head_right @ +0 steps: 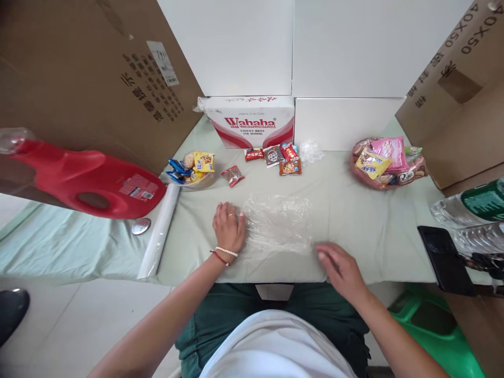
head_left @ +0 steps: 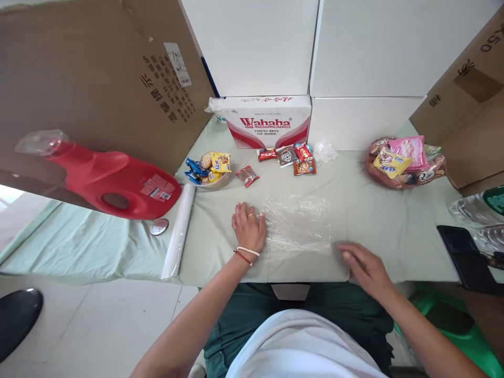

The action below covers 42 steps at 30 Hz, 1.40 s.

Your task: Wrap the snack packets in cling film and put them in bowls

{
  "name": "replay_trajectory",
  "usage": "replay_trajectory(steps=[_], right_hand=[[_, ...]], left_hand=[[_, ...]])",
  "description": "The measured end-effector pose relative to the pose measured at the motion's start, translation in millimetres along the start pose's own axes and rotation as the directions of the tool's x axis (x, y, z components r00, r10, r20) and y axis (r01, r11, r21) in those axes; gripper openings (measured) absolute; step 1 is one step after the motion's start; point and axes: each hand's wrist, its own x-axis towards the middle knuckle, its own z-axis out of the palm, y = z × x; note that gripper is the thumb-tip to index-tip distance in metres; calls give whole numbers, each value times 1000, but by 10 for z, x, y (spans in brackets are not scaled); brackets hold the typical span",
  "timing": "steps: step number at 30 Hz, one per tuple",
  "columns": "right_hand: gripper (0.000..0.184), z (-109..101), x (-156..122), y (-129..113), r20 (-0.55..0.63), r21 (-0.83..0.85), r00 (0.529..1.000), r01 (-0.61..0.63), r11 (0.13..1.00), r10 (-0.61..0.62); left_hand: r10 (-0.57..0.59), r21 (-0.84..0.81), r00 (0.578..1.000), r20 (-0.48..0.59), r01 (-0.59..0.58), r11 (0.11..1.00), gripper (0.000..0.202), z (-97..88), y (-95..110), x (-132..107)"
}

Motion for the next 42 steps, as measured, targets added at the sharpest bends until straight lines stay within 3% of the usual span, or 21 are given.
replay_trajectory(steps=[2, 5, 10, 13, 16, 18, 21, 23, 25, 26, 28, 30, 32, 34, 37, 42], right_hand=[[43, 28, 274, -3, -138, -43, 968, -217, 975, 209], [51, 81, 807, -2, -176, -132, 918, -379, 916, 355], [53, 204, 1475, 47, -143, -30, 855, -506, 862, 498], [43, 314, 1586, 149, -68, 60, 885, -458, 887, 461], [39, 416, 1527, 267, -64, 117, 936, -337, 934, 346], [38, 460, 1444, 304, -154, 92, 951, -257, 962, 269], [40, 471, 1321, 230, -301, -17, 945, -138, 990, 127], [40, 437, 1250, 98, -382, -86, 923, -77, 993, 39], [34, 378, 1180, -63, -395, -153, 915, 26, 988, -85], [33, 347, 1140, -138, -341, -186, 925, 112, 976, -171], [38, 304, 1041, -249, -106, -223, 927, 331, 917, -361], [48, 303, 901, -286, 163, -199, 851, 524, 828, -499], [47, 336, 713, -254, 282, -173, 780, 614, 770, -558], [48, 374, 491, -188, 281, -175, 779, 616, 768, -561], [49, 381, 169, -104, 223, -196, 816, 574, 795, -534], [44, 238, -95, -162, 137, -115, 859, 508, 853, -493]], left_hand=[[-62, 10, 998, -34, 62, 998, 46, 11, 27, 36], [-71, -26, 997, -37, 70, 997, 29, 55, 83, 58], [-29, -254, 998, -54, 14, 967, 13, 159, 100, 28], [-31, -319, 998, -53, 12, 948, 21, 199, 53, 19], [-99, -447, 994, -44, 69, 892, 38, 217, 0, 44], [-174, -497, 978, -115, 95, 862, 44, 221, -23, 71], [-168, -371, 925, -340, 32, 928, 44, 209, -26, 87], [-85, -228, 908, -410, -12, 974, 31, 183, -6, 66], [35, -110, 938, -346, -78, 991, 11, 145, 27, 27], [105, -66, 955, -279, -128, 990, 9, 124, 45, 7], [226, -6, 964, -138, -229, 973, 22, 83, 74, -23], [262, 22, 964, -35, -262, 965, 33, 52, 86, -28], [225, 32, 973, 56, -227, 973, 44, 32, 74, -15], [176, 28, 972, 156, -182, 983, 54, 15, 46, 3], [150, 29, 954, 258, -163, 986, 60, -14, -1, 11], [161, 69, 941, 298, -190, 979, 66, -18, -32, -26]])
